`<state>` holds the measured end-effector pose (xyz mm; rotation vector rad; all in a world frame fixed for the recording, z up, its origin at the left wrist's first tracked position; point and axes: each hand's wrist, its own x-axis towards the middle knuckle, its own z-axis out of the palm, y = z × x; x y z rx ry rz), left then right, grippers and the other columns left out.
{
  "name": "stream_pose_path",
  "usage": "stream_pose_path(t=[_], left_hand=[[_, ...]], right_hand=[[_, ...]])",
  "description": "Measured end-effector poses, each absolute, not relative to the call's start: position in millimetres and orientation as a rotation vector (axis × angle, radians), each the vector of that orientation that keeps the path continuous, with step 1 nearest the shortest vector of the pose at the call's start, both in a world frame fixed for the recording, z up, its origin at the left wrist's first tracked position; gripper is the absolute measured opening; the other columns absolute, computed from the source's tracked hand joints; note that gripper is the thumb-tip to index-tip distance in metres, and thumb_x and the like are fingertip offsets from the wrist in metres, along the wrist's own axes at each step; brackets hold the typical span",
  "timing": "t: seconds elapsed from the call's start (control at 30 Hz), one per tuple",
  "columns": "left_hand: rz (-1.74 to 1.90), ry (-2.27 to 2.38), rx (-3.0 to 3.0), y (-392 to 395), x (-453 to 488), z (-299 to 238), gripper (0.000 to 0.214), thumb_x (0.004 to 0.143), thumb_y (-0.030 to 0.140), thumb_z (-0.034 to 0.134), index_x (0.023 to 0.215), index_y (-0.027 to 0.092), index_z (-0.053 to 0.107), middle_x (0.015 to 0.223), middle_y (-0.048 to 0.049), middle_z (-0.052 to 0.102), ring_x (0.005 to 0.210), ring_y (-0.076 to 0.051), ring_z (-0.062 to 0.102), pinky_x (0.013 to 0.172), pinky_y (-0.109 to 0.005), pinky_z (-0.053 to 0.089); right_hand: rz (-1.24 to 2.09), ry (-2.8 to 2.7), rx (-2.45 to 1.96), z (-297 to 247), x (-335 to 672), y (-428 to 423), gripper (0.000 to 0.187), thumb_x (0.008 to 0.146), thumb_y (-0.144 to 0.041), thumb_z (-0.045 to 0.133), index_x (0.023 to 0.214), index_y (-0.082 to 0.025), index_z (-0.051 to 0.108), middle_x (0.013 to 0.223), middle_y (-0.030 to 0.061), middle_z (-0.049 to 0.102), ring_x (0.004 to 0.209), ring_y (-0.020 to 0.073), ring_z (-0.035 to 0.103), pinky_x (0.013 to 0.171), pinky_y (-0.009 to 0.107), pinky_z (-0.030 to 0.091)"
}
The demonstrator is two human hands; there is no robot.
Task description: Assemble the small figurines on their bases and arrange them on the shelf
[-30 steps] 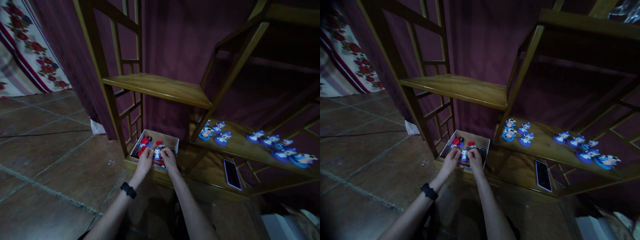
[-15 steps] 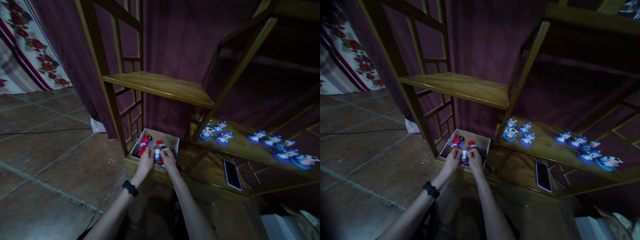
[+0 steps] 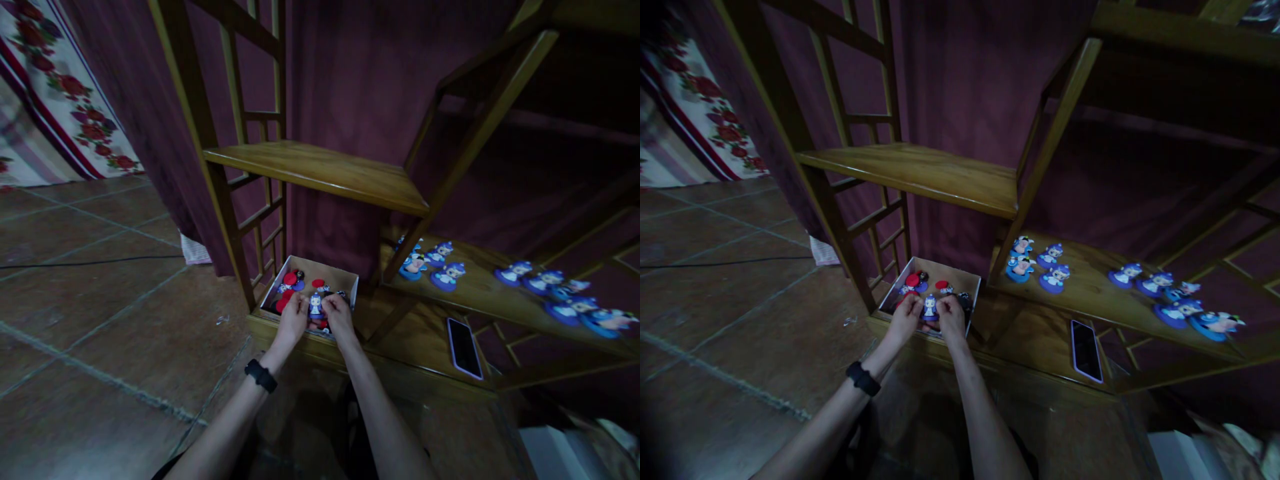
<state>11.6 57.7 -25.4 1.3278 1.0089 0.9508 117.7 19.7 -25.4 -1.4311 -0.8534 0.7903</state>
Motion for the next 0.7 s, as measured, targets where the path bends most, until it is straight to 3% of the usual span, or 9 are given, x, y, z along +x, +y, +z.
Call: stream_pose_path(t=[0.4, 0.7], left_hand=[[0.993, 0.901, 1.120, 58.5, 13.2, -22.3, 0.022, 0.071, 0.035, 0.057, 0.078, 0.018, 0.046, 0.061, 0.0031, 0.055, 0.051, -0.013, 0.058, 0.046, -0.028, 0.052], [0.923, 0.786, 0.800, 54.8, 11.1, -11.6, 0.017, 0.071, 0.019, 0.063, 0.082, 0.015, 0.050, 0.072, -0.0029, 0.061, 0.065, -0.014, 0.064, 0.067, -0.032, 0.054]], right_hand=[[0.826, -0.824, -1.384, -40.7, 126.3, 26.7, 0.018, 0.070, -0.037, 0.053, 0.070, -0.020, 0.058, 0.063, -0.0026, 0.058, 0.062, 0.0137, 0.054, 0.059, 0.024, 0.044], [0.948, -0.722, -1.257, -29.9, 127.2, 20.4, 0.029, 0.066, -0.043, 0.060, 0.083, -0.020, 0.064, 0.080, 0.0020, 0.064, 0.075, 0.0168, 0.059, 0.066, 0.028, 0.048]])
